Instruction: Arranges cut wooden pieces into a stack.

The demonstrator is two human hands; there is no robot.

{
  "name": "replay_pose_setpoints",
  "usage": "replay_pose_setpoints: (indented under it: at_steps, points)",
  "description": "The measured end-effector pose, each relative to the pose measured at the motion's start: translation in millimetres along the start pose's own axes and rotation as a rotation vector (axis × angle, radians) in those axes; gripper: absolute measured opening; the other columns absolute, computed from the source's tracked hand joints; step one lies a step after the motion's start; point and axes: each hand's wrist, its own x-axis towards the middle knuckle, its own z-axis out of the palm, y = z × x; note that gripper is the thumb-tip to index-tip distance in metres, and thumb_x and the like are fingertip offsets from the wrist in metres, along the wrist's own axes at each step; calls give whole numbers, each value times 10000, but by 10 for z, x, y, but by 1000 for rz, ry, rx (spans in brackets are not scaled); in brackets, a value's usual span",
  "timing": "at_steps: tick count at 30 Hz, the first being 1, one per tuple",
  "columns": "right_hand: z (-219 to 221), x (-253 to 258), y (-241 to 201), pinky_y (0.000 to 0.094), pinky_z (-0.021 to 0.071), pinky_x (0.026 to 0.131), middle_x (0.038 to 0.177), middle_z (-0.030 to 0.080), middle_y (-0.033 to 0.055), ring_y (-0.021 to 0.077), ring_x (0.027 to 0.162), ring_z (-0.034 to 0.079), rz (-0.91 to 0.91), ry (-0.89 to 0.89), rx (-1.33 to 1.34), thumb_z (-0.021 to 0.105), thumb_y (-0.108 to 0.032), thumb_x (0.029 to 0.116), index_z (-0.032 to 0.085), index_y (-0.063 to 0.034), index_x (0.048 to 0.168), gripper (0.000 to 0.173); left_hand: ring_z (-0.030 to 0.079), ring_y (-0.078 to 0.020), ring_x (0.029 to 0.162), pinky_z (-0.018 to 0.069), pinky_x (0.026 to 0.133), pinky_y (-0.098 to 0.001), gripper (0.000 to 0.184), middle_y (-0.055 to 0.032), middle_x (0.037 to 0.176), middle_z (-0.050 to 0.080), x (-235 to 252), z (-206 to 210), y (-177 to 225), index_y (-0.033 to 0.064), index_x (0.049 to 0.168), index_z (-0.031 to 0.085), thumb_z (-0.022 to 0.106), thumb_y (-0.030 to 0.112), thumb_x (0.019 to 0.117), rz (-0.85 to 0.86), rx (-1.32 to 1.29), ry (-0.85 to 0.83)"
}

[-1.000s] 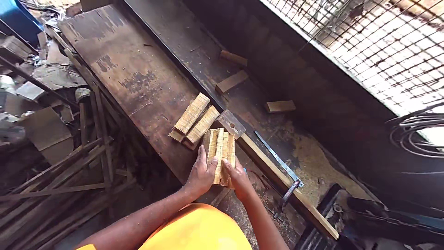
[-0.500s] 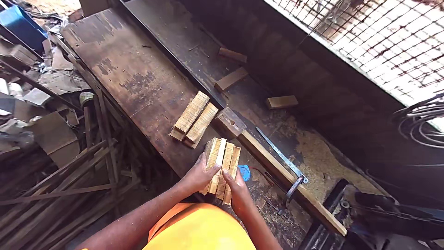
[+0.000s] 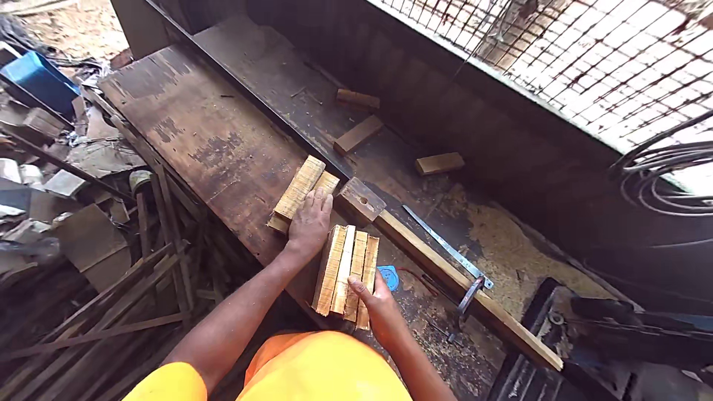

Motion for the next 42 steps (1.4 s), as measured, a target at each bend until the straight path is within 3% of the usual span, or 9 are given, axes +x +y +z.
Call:
replay_pose_setpoints:
  at_steps: [3,7,12,16,19,23,29,35,42]
  points:
    - [-13,11,-15,434,597,962,1349,639,96,224,1163,675,-1,14,1,827,-512,803,314,-235,1586,977,301,-377,1535,319,1220,-507,567,-210,1657,306,-3,134,96,129,1563,435,543,73,1009,-57,68,31]
    - [17,6,1,418,585,986,1368,619,93,198,1194,655,8,28,-19,862,-497,759,259,-215,1603,1075,483,-447,1362,479,1039,-531,684,-246,1563,418,-36,30,168,155,1611,340,607,98,984,-150,101,55]
    - [7,27,-38,428,586,970,1330,646,73,197,1165,667,6,11,-53,864,-508,756,298,-263,1583,1032,507,-467,1309,481,1009,-528,630,-322,1500,419,-152,5,257,46,1610,289,510,37,1021,-237,294,-51]
    - [-9,14,-42,432,586,967,1345,635,74,203,1170,664,8,13,-43,859,-512,757,295,-266,1587,1033,480,-466,1355,449,1070,-531,497,-320,1469,461,-316,19,246,28,1515,442,504,56,1023,-250,301,-22]
    - [-20,13,-23,426,593,962,1317,654,73,199,1150,675,0,10,-23,870,-487,762,321,-255,1572,1006,518,-476,1299,496,1038,-539,461,-327,1408,483,-525,47,226,34,1426,525,620,142,988,-267,165,27]
    - [-35,16,-29,430,595,948,1306,658,78,206,1135,681,15,6,-45,854,-460,783,336,-251,1564,960,613,-465,1185,574,912,-539,684,-299,1468,464,-762,145,65,154,1564,419,710,298,962,-300,-32,3]
    - [-2,-9,-106,425,603,928,1255,683,99,214,1082,704,30,-6,-75,798,-353,873,352,-199,1555,830,726,-347,947,582,825,-603,656,-188,1157,711,-1009,10,-319,214,1534,412,727,275,962,-411,-748,-77]
    - [-27,35,-92,419,615,915,1243,685,108,223,1072,711,19,-36,-73,798,-362,865,359,-165,1543,831,452,-394,1369,430,1087,-609,546,-145,1536,440,-1179,48,-305,139,1431,576,732,289,930,-408,-552,-35]
    - [-6,1,-110,416,615,907,1233,691,105,218,1055,717,14,-32,-94,774,-376,885,351,-177,1547,810,606,-351,1214,512,1020,-565,494,-197,1369,578,-1166,39,-291,77,1425,598,671,323,1003,-411,-681,-122]
